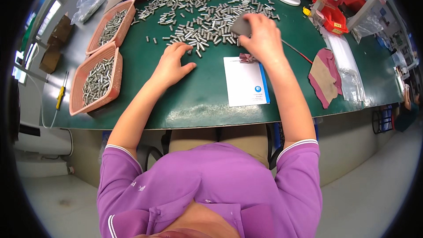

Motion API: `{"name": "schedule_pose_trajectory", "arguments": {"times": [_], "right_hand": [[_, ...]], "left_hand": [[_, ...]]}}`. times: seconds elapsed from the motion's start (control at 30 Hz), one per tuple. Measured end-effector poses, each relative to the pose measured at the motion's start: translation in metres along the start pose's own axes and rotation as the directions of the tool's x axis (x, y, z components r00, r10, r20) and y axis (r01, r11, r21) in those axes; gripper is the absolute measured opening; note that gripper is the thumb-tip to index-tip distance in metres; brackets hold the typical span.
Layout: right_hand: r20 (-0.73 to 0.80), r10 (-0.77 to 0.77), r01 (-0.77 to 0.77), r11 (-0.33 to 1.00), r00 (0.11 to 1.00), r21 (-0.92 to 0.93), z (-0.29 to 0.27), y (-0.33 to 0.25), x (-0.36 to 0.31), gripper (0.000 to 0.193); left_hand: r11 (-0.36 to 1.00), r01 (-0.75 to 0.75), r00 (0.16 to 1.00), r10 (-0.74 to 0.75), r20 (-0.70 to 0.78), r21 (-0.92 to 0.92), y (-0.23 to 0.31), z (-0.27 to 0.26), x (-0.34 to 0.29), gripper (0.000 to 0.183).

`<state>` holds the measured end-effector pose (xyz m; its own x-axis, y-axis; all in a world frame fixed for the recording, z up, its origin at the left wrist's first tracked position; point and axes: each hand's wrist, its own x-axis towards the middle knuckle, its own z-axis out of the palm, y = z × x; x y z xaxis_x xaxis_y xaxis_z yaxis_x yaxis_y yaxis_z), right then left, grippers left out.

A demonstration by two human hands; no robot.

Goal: The person aligns small metal cylinders by hand on the work surface, rubs their ends against an abrasive block, and scrapes their ends with a scraper tool.

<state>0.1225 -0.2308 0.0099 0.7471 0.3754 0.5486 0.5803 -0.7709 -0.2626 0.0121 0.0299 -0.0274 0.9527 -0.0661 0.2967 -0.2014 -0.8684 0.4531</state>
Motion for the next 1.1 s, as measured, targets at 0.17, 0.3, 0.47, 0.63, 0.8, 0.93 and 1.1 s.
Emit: {"name": "schedule_pose_trajectory", "arguments": {"times": [0.17, 0.3, 0.47, 0.63, 0.8, 0.93, 1.1], "right_hand": [[-0.196, -0.168, 0.143, 0.98, 0.966, -0.136, 0.021, 0.018, -0.002, 0.039], [0.128, -0.286, 0.256, 0.943, 0.95, 0.212, 0.042, -0.043, -0.006, 0.023], [0.327, -0.327, 0.274, 0.941, 0.887, 0.197, 0.064, -0.055, 0.0, 0.02], [0.41, -0.274, 0.195, 0.955, 0.87, 0.224, 0.048, -0.055, -0.003, 0.017], [0.385, -0.276, 0.093, 0.897, 0.881, 0.432, 0.045, -0.066, -0.015, 0.017], [0.139, -0.254, 0.207, 0.935, 0.957, 0.288, 0.062, -0.057, -0.011, 0.027], [0.058, -0.315, 0.305, 0.943, 0.947, 0.136, 0.077, -0.052, -0.009, 0.025]], "left_hand": [[0.998, -0.022, 0.993, 0.028, -0.118, 0.053, -0.008, 0.021, 0.013, 0.042], [0.999, -0.04, 0.995, 0.041, -0.096, 0.017, -0.016, 0.025, 0.015, 0.035], [0.986, -0.159, 0.968, 0.144, -0.207, -0.057, -0.013, 0.025, 0.016, 0.025], [0.983, -0.174, 0.975, 0.165, -0.15, -0.051, -0.019, 0.023, 0.016, 0.022], [0.989, -0.062, 0.994, 0.049, -0.1, -0.131, -0.017, 0.021, 0.015, 0.023], [0.978, 0.01, 1.0, -0.015, -0.024, -0.21, -0.01, 0.015, 0.01, 0.027], [0.983, -0.094, 0.995, 0.089, -0.039, -0.158, -0.009, 0.009, 0.006, 0.039]]}}
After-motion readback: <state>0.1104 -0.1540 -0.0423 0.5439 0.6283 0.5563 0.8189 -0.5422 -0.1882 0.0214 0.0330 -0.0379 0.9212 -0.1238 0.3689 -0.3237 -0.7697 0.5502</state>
